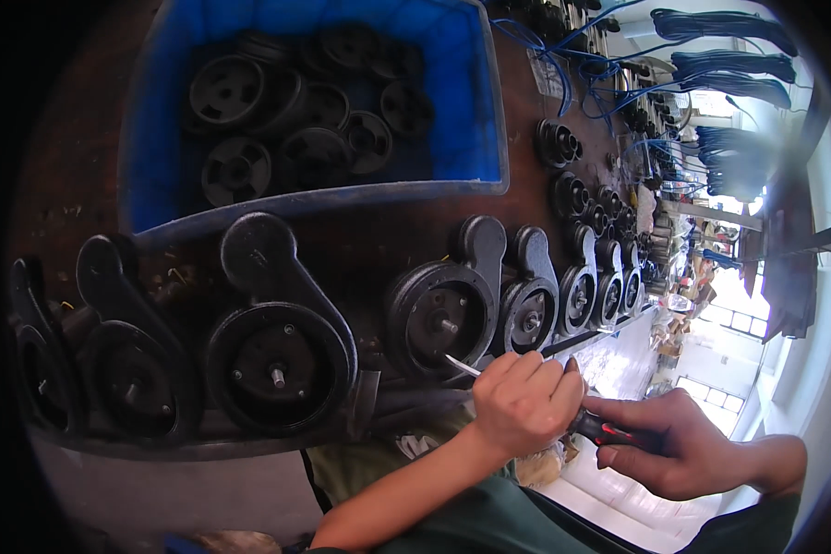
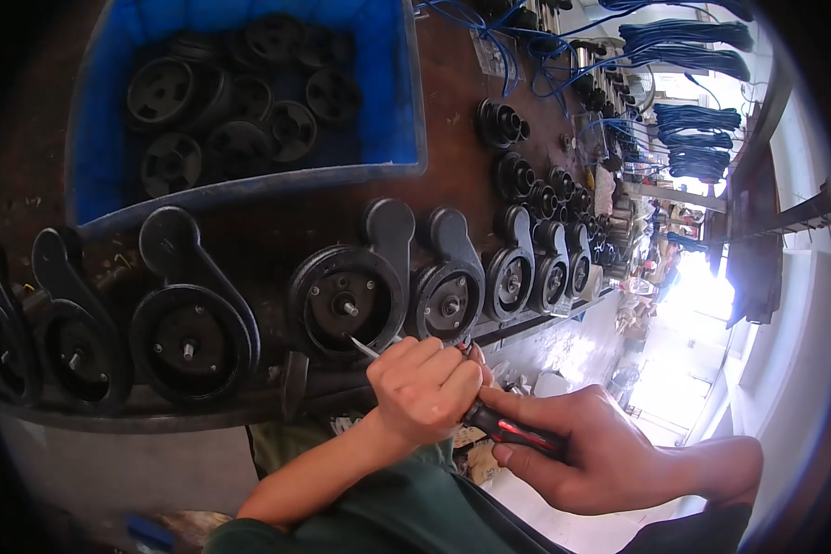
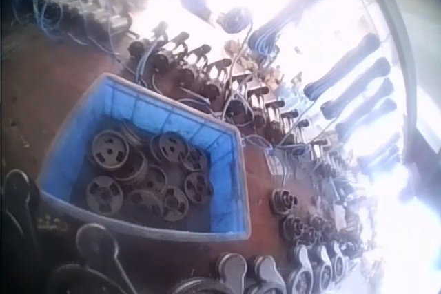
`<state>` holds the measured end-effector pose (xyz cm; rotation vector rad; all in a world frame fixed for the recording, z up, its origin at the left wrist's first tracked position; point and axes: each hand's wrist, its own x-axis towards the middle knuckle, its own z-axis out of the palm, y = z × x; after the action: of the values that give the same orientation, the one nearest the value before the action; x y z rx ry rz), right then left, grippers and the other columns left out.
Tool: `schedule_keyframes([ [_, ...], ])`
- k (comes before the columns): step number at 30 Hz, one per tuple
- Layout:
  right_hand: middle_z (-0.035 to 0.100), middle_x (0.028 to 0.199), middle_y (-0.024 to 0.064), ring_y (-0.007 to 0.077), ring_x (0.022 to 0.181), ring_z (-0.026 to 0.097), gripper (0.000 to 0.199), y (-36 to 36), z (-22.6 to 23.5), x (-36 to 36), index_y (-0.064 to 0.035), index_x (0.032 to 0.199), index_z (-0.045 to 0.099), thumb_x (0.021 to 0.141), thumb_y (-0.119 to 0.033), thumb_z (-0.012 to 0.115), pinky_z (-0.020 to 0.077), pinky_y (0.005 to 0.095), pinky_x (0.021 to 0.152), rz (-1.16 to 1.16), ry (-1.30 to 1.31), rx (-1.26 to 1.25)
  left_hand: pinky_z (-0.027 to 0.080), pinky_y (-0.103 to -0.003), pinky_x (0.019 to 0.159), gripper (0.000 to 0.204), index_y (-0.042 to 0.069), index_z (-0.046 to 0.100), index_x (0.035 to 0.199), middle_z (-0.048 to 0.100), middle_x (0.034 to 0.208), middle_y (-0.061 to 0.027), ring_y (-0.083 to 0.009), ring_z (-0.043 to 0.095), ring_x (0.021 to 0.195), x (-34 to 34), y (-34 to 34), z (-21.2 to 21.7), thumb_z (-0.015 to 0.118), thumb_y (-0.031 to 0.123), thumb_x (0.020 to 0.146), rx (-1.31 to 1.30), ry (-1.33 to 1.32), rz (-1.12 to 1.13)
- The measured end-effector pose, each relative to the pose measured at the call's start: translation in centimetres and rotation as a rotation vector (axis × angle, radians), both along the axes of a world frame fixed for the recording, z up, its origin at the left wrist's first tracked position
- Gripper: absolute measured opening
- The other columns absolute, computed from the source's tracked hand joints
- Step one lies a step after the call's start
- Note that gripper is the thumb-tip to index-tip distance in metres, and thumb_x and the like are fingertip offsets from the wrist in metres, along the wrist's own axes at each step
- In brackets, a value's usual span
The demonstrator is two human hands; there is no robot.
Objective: The person assembles pump components on a workbench using a screwdriver and a hammer, picking up individual parts from a blue bin and securing them onto a row of pump housings.
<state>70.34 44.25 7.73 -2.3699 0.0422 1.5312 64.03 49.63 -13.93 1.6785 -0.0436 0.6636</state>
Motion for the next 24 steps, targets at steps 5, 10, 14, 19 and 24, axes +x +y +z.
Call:
schedule_keyframes([
  [5, 0.062, 0.068, 0.0129, 0.0113, 0.059, 0.055, 0.051, -0.5, -0.3, -0.6, 0.0076, 0.141, 0.057, 0.094, -0.007, 0.069, 0.0463, 0.0304, 0.058, 0.051, -0.051, 0.054, 0.03, -0.032, 0.048, 0.029, 0.012, 0.048, 0.061, 0.042, 0.059, 0.0, -0.0169, 0.045, 0.049, -0.3, -0.2, -0.2, 0.074, 0.008, 0.071, 0.014, 0.0, -0.004],
  [10, 0.061, 0.068, 0.0124, 0.0117, 0.058, 0.055, 0.05, -0.5, -0.2, -1.1, 0.0081, 0.14, 0.057, 0.094, -0.006, 0.069, 0.0462, 0.0301, 0.057, 0.066, -0.077, 0.063, 0.03, -0.032, 0.047, 0.028, 0.012, 0.048, 0.061, 0.043, 0.059, 0.0001, -0.017, 0.045, 0.049, -0.4, -0.2, -0.2, 0.074, 0.008, 0.07, 0.002, -0.018, -0.009],
  [14, 0.061, 0.067, 0.0119, 0.0119, 0.057, 0.054, 0.049, -1.3, -0.4, -1.4, 0.0079, 0.14, 0.058, 0.094, -0.006, 0.069, 0.0456, 0.0297, 0.057, 0.07, -0.091, 0.059, 0.03, -0.031, 0.047, 0.027, 0.012, 0.05, 0.061, 0.045, 0.059, 0.0002, -0.0167, 0.045, 0.049, -0.3, -0.4, -0.3, 0.075, 0.008, 0.07, 0.031, -0.028, 0.012],
  [19, 0.063, 0.068, 0.0126, 0.014, 0.057, 0.056, 0.048, -1.1, -0.4, -1.4, 0.0078, 0.138, 0.059, 0.093, -0.007, 0.07, 0.0464, 0.0305, 0.057, 0.04, -0.074, 0.035, 0.031, -0.031, 0.047, 0.028, 0.012, 0.05, 0.061, 0.044, 0.058, 0.0007, -0.0164, 0.046, 0.049, -0.3, -0.6, -0.4, 0.076, 0.007, 0.071, 0.023, -0.026, 0.016],
  [24, 0.05, 0.133, 0.0277, 0.0358, 0.108, 0.062, 0.046, 0.4, -0.3, -1.0, 0.0054, 0.133, 0.055, 0.089, -0.002, 0.063, 0.0497, 0.0399, 0.091, 0.329, -0.382, 0.042, 0.031, -0.033, 0.046, 0.03, 0.012, 0.05, 0.061, 0.043, 0.056, -0.0004, -0.0185, 0.046, 0.049, 0.0, 0.1, 0.1, 0.077, 0.006, 0.071, -0.02, 0.004, -0.026],
])
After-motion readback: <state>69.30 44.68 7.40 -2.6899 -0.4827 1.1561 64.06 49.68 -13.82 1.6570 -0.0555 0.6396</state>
